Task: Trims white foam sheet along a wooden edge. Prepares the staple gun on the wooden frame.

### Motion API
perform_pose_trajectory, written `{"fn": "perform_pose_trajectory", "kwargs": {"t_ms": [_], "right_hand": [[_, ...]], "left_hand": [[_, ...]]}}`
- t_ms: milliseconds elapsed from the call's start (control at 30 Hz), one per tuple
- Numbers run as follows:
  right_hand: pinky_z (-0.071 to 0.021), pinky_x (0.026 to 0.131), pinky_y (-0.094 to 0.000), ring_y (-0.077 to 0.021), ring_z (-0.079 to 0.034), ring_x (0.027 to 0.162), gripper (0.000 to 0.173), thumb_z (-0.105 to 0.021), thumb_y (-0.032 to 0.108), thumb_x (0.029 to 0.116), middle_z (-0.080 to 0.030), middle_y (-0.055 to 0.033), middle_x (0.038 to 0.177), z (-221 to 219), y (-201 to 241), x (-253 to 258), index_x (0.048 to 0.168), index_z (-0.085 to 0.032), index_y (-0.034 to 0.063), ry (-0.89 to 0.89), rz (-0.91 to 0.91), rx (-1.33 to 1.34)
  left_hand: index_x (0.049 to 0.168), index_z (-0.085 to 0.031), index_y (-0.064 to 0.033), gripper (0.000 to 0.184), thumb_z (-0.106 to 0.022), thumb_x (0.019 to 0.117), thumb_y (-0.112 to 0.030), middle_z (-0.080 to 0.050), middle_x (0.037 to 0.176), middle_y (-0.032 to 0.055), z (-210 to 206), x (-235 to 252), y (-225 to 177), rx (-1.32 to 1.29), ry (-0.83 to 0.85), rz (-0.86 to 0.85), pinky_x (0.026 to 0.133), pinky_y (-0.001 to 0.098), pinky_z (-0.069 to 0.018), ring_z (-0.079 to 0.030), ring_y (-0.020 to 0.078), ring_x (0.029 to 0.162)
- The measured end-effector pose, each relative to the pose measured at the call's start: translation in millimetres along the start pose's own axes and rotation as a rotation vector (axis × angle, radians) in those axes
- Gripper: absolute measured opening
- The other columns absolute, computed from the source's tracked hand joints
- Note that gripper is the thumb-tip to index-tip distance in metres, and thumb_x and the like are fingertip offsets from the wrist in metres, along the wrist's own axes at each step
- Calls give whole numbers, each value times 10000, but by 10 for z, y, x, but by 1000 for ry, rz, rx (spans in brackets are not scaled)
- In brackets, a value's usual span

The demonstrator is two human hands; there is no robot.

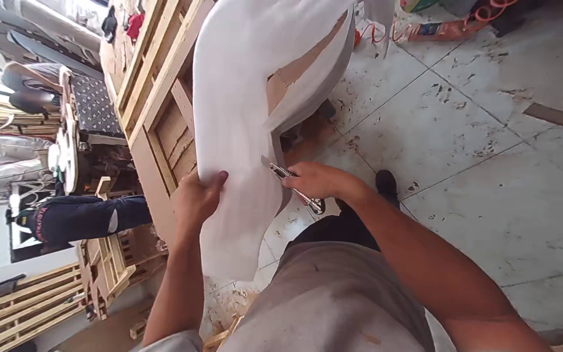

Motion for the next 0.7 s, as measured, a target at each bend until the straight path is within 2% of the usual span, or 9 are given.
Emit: {"fn": "perform_pose_trajectory", "kwargs": {"t_ms": [33, 100, 233, 333, 400, 500, 533, 633, 700], "right_hand": [[-498, 562, -258, -82, -579, 558, 336, -412, 340, 1118, -604, -20, 711, -34, -7, -46, 1078, -612, 72, -6, -2, -7], [-509, 571, -265, -93, -587, 564, 332, -417, 333, 1118, -608, -33, 719, -98, -21, -108, 1102, -611, 64, -28, -9, 4], [-485, 536, -251, -101, -567, 540, 326, -450, 302, 1109, -602, -45, 687, -40, 65, 0, 1068, -641, 40, -76, -1, 30], [-484, 537, -252, -99, -570, 534, 335, -462, 291, 1108, -620, -53, 681, 32, 112, 27, 1046, -666, 33, -63, 0, -17], [-497, 558, -294, -126, -590, 568, 341, -450, 309, 1110, -631, -67, 716, 42, 38, -27, 1074, -657, 39, -86, 1, -10], [-546, 626, -329, -160, -657, 646, 355, -437, 342, 1117, -677, -93, 782, -94, -141, -146, 1149, -625, 42, -237, 22, 151], [-569, 608, -303, -146, -665, 623, 342, -430, 337, 1121, -670, -82, 759, -147, -176, -156, 1149, -606, 45, -277, 37, 217], [-534, 497, -281, -133, -603, 510, 388, -414, 381, 1122, -597, -60, 660, -300, -169, -135, 1043, -598, 49, -403, 22, 319], [-522, 478, -292, -133, -596, 478, 451, -427, 420, 1109, -593, -54, 606, -369, -137, -121, 943, -625, 50, -480, -17, 306]], "left_hand": [[910, -729, -70, 360, -675, 943, -424, -702, 751, 4, 97, -20, -99, 68, -25, -42, 683, 385, -583, -679, 87, 676], [831, -707, -81, 394, -632, 971, -442, -651, 682, 29, 261, -64, -307, 194, -35, -166, 632, 460, -520, -638, 146, 636], [821, -705, -97, 380, -611, 1001, -419, -625, 641, 58, 355, -114, -633, 314, -23, -332, 579, 532, -464, -623, 235, 609], [788, -680, -92, 398, -599, 1013, -411, -603, 624, 68, 364, -154, -742, 371, -26, -314, 573, 537, -441, -613, 254, 603], [770, -657, -81, 442, -572, 1021, -434, -585, 613, 71, 369, -165, -739, 404, -30, -293, 553, 530, -448, -605, 250, 588], [766, -648, -81, 485, -545, 1023, -479, -589, 618, 69, 393, -186, -643, 413, -37, -253, 559, 539, -452, -608, 246, 592], [773, -650, -81, 487, -541, 1025, -483, -594, 624, 70, 394, -193, -611, 401, -36, -231, 568, 543, -456, -613, 248, 600], [771, -649, -80, 490, -548, 1026, -486, -594, 631, 66, 388, -230, -513, 340, -43, -138, 585, 544, -464, -613, 239, 609], [748, -633, -88, 500, -540, 1027, -492, -583, 629, 50, 378, -275, -456, 298, -69, -101, 592, 528, -459, -602, 217, 607]]}}
Point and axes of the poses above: each hand's wrist, its own x-axis towards the middle knuckle, its own z-axis out of the back of the hand, y = z × x, the point moved 4 cm from there along x, towards the middle knuckle
